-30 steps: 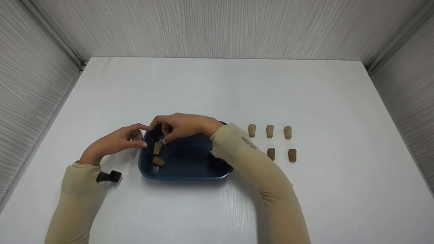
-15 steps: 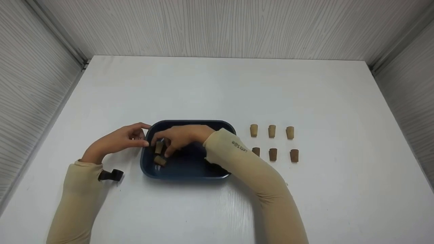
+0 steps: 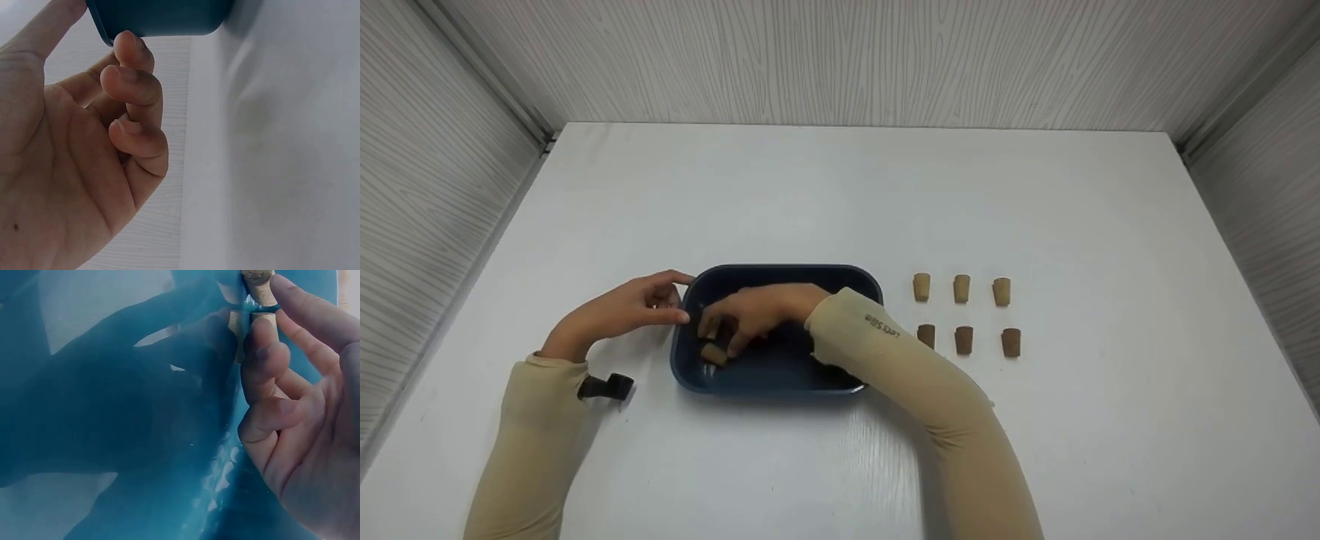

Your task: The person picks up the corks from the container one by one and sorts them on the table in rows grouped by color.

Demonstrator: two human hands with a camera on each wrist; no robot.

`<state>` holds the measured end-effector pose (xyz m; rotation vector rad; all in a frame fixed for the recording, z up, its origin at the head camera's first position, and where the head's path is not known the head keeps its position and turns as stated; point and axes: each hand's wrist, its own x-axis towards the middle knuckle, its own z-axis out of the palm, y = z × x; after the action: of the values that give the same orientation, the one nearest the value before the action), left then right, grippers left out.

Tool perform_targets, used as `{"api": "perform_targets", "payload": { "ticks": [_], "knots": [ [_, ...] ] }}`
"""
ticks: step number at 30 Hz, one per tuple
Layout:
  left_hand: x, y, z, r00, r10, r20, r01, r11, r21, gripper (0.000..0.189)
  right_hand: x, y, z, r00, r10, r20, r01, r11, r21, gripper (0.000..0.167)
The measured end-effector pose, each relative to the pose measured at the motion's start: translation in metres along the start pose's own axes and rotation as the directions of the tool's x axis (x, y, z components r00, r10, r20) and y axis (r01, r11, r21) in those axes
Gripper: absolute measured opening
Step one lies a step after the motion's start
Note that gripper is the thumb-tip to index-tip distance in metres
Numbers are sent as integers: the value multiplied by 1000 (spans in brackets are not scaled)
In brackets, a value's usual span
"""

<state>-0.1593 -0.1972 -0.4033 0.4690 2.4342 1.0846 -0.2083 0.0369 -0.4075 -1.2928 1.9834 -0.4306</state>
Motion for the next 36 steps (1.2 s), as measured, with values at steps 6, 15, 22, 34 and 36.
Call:
{"api": "perform_targets", "payload": {
  "ticks": [6,15,22,34,36],
  "knots": [
    [2,0,1,1000,-14,7,14,1000,-7,56,-1,-1,2,999,-32,-13,31,998,-50,44],
    [2,3,0,1000,-3,3,3,1000,2,58,-1,-2,3,1000,-24,-7,24,998,-61,42],
    [0,3,-1,1000,10,9,-10,1000,2,58,0,-4,4,1000,-25,14,26,997,-72,42],
    [0,3,-1,1000,8,-3,-8,1000,7,59,5,-4,8,994,-104,17,106,989,-99,37],
    [0,3,-1,1000,6,-3,-6,1000,7,58,6,-3,9,994,-109,15,110,990,-93,34]
  ]
}}
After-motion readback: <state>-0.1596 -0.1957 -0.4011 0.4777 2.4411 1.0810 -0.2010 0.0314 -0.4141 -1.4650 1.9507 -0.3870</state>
